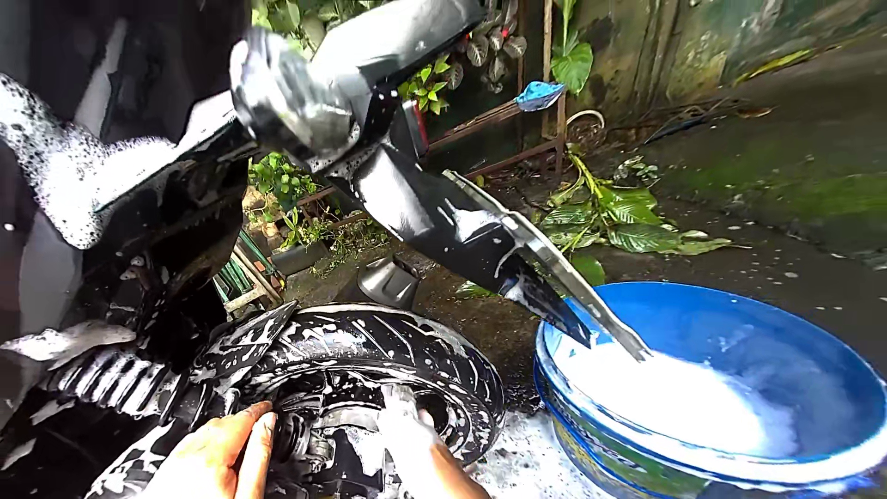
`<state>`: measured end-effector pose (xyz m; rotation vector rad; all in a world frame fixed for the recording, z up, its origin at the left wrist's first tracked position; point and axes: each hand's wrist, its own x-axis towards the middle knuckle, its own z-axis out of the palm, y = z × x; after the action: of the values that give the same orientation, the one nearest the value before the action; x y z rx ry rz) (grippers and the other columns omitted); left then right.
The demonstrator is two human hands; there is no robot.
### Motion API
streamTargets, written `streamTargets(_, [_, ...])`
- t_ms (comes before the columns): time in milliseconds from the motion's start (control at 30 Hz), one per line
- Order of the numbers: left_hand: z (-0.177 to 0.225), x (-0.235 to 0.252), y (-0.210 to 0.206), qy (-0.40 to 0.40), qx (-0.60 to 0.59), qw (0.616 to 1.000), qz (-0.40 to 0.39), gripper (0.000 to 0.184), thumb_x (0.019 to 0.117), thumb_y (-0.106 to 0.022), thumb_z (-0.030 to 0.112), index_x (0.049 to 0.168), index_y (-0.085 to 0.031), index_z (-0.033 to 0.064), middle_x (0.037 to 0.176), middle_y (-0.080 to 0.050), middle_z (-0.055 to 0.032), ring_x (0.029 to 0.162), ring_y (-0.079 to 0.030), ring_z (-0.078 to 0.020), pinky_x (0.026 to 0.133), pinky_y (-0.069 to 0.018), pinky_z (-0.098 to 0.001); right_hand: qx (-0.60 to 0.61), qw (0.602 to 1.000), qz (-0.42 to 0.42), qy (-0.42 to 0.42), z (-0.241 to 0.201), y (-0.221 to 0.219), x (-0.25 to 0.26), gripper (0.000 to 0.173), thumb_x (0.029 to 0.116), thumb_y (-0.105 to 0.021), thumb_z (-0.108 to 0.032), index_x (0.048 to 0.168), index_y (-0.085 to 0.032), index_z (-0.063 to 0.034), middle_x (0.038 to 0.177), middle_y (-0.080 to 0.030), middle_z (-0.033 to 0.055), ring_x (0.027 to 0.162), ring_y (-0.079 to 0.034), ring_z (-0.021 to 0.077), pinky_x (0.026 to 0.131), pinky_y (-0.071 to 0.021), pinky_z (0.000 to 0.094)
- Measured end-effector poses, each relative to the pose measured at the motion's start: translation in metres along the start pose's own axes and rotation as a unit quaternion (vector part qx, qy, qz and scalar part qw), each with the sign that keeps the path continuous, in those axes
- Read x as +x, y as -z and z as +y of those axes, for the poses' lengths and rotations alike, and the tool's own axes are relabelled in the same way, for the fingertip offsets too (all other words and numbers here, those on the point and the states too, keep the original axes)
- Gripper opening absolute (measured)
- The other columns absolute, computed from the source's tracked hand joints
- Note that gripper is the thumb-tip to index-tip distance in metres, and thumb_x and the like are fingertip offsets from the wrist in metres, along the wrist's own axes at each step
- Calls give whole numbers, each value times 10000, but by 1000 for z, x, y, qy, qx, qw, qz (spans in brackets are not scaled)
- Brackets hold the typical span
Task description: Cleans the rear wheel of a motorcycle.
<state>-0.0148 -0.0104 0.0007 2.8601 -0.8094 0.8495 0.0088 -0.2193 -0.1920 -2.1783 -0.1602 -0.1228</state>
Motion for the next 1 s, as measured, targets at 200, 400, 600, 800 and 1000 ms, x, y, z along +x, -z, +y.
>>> streamTargets(200, [0,-2,0,0,2,1000,-2,409,1071,-450,291,1118,-770,42,960,-775,-131,934,-744,-269,863,-575,-467,-128,991,-22,22,-47,34,2,433,1031,-457,-415,1249,-687,-120,1322,-650,150,1334,-503,417,1040,-404,663])
streamTargets(400, [-3,0,1,26,-16,999,-43,412,1080,-443,277,1154,-750,12,929,-757,-162,835,-728,-274,805,-575,-487,-65,991,-9,114,-55,21,23,445,1032,-483,-393,1384,-627,-161,1475,-569,114,1407,-436,431,1062,-368,699])
streamTargets(600, [-4,-2,3,21,-27,999,-42,406,1077,-455,287,1153,-753,21,910,-757,-131,823,-721,-231,794,-580,-447,22,985,136,104,-11,-13,18,376,1000,-551,-370,1311,-698,-217,1318,-690,43,1319,-537,355,1033,-386,661])
streamTargets(800, [1,1,3,20,-17,999,-25,392,1067,-471,285,1142,-762,33,931,-767,-129,854,-732,-242,810,-577,-457,59,980,184,-41,37,-37,-27,413,984,-590,-334,1292,-693,-79,1352,-636,206,1375,-448,477,1098,-348,659])
streamTargets(1000, [0,-1,2,9,-15,1000,-4,386,1065,-472,289,1131,-769,51,944,-772,-112,890,-736,-225,839,-578,-436,32,985,132,109,-40,-1,15,359,1011,-549,-239,1292,-676,-55,1337,-656,154,1317,-565,318,1139,-377,562])
